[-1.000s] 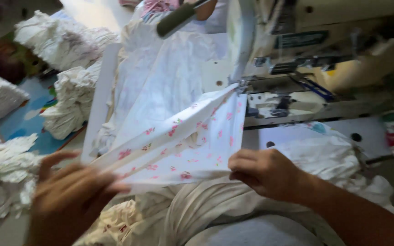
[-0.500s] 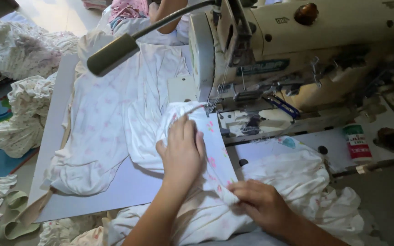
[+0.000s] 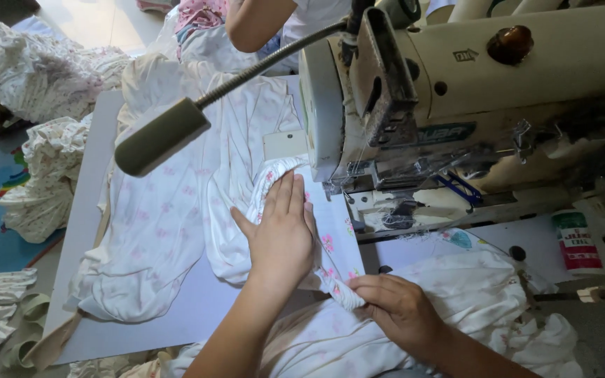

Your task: Sewing the edges of white floral patterned fabric pieces using an industrial sewing machine on a factory floor.

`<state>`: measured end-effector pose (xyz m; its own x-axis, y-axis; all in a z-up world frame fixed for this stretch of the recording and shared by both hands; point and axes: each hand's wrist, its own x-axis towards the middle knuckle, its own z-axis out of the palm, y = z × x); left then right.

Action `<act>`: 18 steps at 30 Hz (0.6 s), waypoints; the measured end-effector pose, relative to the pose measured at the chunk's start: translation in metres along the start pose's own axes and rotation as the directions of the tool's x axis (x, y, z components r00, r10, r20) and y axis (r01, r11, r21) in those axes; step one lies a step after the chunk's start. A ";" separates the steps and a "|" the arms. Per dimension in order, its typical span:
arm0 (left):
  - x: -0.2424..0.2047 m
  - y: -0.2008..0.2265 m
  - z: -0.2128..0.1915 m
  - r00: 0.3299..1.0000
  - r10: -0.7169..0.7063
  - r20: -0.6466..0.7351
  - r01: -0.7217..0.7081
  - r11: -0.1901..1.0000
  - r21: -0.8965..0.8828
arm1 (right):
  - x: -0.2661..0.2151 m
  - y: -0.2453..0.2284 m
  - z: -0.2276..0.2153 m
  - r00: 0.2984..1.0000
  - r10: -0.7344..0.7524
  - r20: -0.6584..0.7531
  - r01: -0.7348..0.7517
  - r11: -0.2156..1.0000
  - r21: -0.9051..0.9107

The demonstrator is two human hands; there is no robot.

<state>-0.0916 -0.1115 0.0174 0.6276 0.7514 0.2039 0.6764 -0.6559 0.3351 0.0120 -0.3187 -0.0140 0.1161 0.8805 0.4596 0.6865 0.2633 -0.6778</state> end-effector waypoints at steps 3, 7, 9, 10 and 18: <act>0.021 -0.007 0.001 0.999 0.023 0.031 -0.023 1.000 -0.005 | 0.012 0.010 0.000 1.000 0.016 -0.007 -0.017 1.000 -0.019; 0.047 -0.011 -0.012 0.989 0.030 0.142 -0.025 0.999 -0.036 | 0.027 0.015 -0.001 0.999 0.051 -0.011 -0.051 0.999 -0.001; 0.062 -0.015 -0.009 0.986 0.016 0.165 -0.011 0.999 -0.035 | 0.037 0.020 -0.002 0.997 0.081 -0.004 -0.081 0.997 0.013; 0.069 -0.017 -0.008 0.982 0.002 0.188 0.004 1.000 -0.031 | 0.041 0.022 -0.003 0.994 0.110 0.004 -0.110 0.994 0.029; 0.088 -0.075 0.003 0.971 0.100 0.215 -0.068 0.987 -0.148 | 0.081 0.009 -0.012 0.965 0.262 -0.029 -0.236 0.908 0.348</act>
<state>-0.0863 0.0037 0.0079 0.7600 0.6490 0.0336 0.5673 -0.6878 0.4528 0.0361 -0.2494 0.0242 0.3123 0.9070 0.2826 0.3461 0.1684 -0.9230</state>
